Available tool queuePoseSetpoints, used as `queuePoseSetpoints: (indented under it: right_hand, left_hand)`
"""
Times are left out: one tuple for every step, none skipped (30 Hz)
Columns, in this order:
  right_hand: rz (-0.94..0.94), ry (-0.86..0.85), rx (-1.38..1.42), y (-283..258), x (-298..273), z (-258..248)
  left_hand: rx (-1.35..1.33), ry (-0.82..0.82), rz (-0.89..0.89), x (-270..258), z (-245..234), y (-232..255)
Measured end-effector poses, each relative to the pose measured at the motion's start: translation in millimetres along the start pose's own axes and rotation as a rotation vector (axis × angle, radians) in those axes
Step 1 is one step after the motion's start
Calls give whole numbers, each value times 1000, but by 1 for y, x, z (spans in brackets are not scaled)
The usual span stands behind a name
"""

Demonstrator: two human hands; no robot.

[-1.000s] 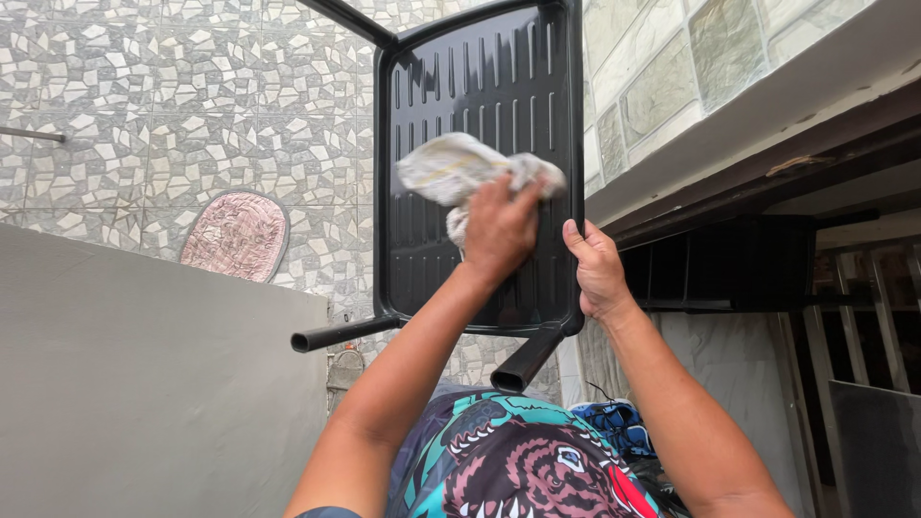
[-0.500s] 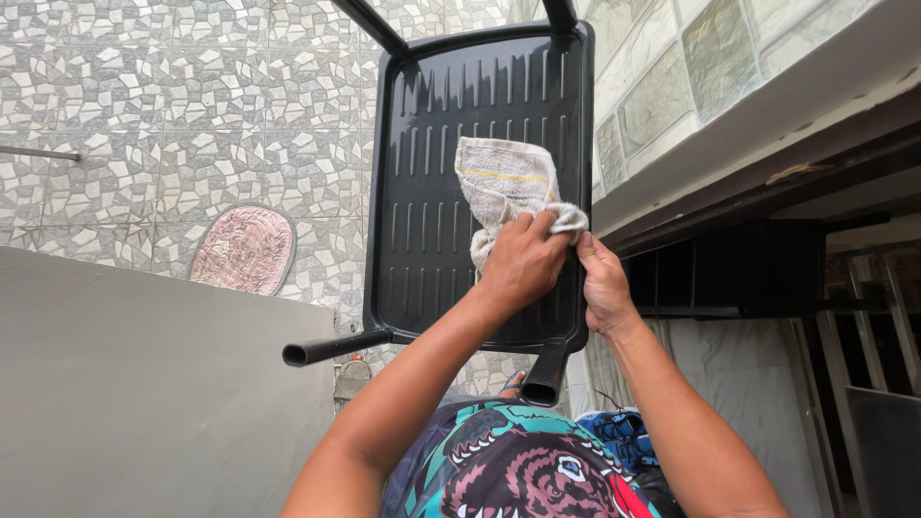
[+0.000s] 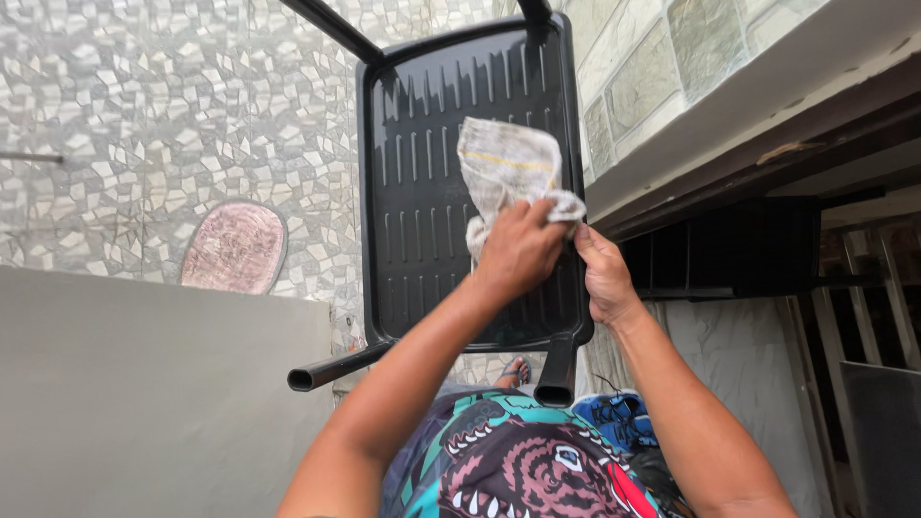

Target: The person cleans a small plastic table by wiping down its surfaces and legs with a cloth.

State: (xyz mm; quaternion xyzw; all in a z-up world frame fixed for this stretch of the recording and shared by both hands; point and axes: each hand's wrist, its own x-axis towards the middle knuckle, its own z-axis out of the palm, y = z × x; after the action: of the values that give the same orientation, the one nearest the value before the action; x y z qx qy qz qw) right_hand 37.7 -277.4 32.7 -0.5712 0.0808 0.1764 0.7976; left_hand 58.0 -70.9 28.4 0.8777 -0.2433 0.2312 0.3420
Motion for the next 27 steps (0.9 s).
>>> queuePoseSetpoints:
  right_hand:
    - [19, -34, 8, 3, -2, -6]
    - [24, -75, 18, 5, 3, -7]
    - [22, -80, 17, 9, 7, -8]
    - [38, -61, -16, 15, 10, -12]
    - [54, -41, -50, 19, 12, -16]
    - [53, -40, -54, 21, 15, -22]
    - [15, -57, -110, 19, 20, -26]
    - [-23, -75, -162, 18, 23, -25]
    - [-26, -75, -161, 12, 23, -23]
    - [-38, -82, -184, 2, 24, -23]
    - [-50, -88, -207, -8, 25, -22]
    - [-51, -85, -207, -16, 24, -18]
    - [-59, -114, -218, -23, 22, -16]
    - [-66, -149, -230, -26, 21, -13]
    - [-65, -149, -229, -27, 20, -10]
    - [-72, -150, -253, -26, 19, -7]
    - [-78, -151, -276, -25, 18, -7]
    - [-79, -154, -276, -22, 17, -9]
    - [-67, -178, -286, -18, 16, -13]
    - [-54, -202, -296, -11, 15, -19]
    - [-54, -204, -296, -4, 17, -24]
    - [-33, -161, -388, 1, 19, -28]
    - [-23, -138, -435, 4, 19, -31]
    - [-17, -120, -481, 2, 22, -30]
    - [-18, -152, -347, -2, 22, -27]
    - [-22, -185, -215, -10, 22, -23]
    - [-29, -188, -218, -17, 19, -19]
  left_hand:
    - [-16, 28, 2, 8, 3, -7]
    - [-12, 31, 3, 24, 2, -20]
    - [44, 73, -44, 40, 0, -33]
    - [96, 114, -91, 49, 1, -39]
    - [97, 117, -90, 51, 3, -39]
    - [92, 158, -148, 54, 6, -38]
    - [86, 199, -205, 56, 8, -37]
    - [87, 200, -202, 48, 6, -31]
    - [43, 157, -132, 28, 1, -18]
    - [-4, 113, -59, 13, -2, -7]
    - [-8, 113, -53, 4, -5, 1]
    - [-39, 78, -30, -6, -9, 8]
    - [-71, 44, -6, -10, -13, 10]
    - [-71, 44, -7, -8, -16, 8]
    - [-53, 114, 35, -3, -18, 2]
    - [-35, 186, 79, 7, -19, -5]
    - [-34, 189, 79, 18, -20, -13]
    - [8, 198, 50, 31, -21, -23]
    - [51, 207, 20, 45, -23, -34]
    - [53, 208, 19, 59, -25, -48]
    - [73, 257, -47, 74, -29, -62]
    - [91, 306, -113, 80, -31, -67]
    - [90, 307, -115, 76, -29, -62]
    - [64, 287, -83, 71, -25, -55]
    - [38, 267, -51, 63, -22, -45]
    - [-2, 227, 25, 49, -17, -29]
    - [-42, 186, 100, 34, -14, -13]
